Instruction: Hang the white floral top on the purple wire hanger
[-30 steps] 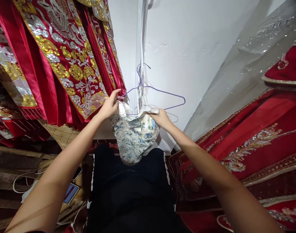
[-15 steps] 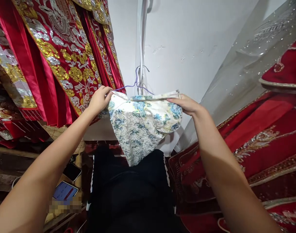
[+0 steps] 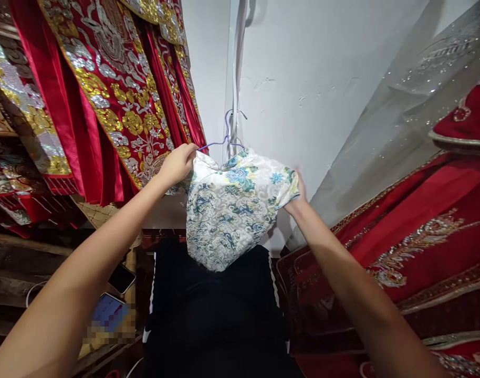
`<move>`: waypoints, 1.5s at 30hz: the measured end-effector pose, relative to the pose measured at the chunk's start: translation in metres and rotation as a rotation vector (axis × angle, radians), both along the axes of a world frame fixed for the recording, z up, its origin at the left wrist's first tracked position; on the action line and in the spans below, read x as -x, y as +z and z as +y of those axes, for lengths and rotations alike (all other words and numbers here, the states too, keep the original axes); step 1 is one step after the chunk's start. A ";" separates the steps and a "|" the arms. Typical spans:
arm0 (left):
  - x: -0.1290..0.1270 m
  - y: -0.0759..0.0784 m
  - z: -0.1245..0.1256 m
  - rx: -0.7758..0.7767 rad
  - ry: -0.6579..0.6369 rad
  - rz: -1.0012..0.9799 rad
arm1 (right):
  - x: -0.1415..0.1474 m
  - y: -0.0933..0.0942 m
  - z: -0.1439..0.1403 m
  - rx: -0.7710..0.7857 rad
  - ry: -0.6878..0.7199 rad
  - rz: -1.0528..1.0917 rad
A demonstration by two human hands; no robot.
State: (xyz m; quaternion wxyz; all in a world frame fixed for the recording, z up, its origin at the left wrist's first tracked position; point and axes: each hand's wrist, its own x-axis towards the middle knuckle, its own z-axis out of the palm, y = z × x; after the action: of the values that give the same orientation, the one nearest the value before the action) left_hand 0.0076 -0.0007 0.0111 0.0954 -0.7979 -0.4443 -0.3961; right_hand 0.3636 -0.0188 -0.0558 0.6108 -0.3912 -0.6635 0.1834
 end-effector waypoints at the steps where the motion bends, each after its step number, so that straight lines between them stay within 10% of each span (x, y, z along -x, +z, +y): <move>1: -0.001 0.002 0.000 0.008 0.007 -0.005 | -0.007 0.003 -0.002 0.038 0.035 0.044; 5: -0.017 0.013 0.007 0.064 0.004 -0.114 | -0.019 0.030 -0.001 0.179 0.175 0.243; 10: -0.037 0.028 0.018 0.226 0.003 -0.327 | 0.014 0.078 -0.015 -0.024 0.233 0.150; 15: -0.037 0.030 0.030 0.506 -0.230 -0.586 | 0.047 0.086 -0.045 -0.034 0.380 0.059; 21: -0.041 0.043 0.043 0.476 -0.316 -0.705 | 0.057 0.098 -0.018 -0.003 0.450 0.104; 29: -0.046 0.040 0.002 0.443 -0.405 -0.808 | 0.033 0.093 -0.050 0.333 1.152 -0.643; 39: -0.092 0.056 -0.092 0.544 -0.616 -0.828 | 0.090 0.011 -0.045 -0.508 -0.012 -0.807; 45: -0.059 0.073 -0.079 0.752 -0.687 -0.749 | 0.056 0.038 -0.036 -0.521 -0.214 -0.782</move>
State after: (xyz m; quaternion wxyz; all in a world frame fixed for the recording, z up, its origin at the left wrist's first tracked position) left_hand 0.0669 -0.0793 0.0843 -0.4862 -0.6811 -0.2750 -0.4734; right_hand 0.3078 -0.0548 -0.0182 0.4086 -0.3307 -0.8235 -0.2135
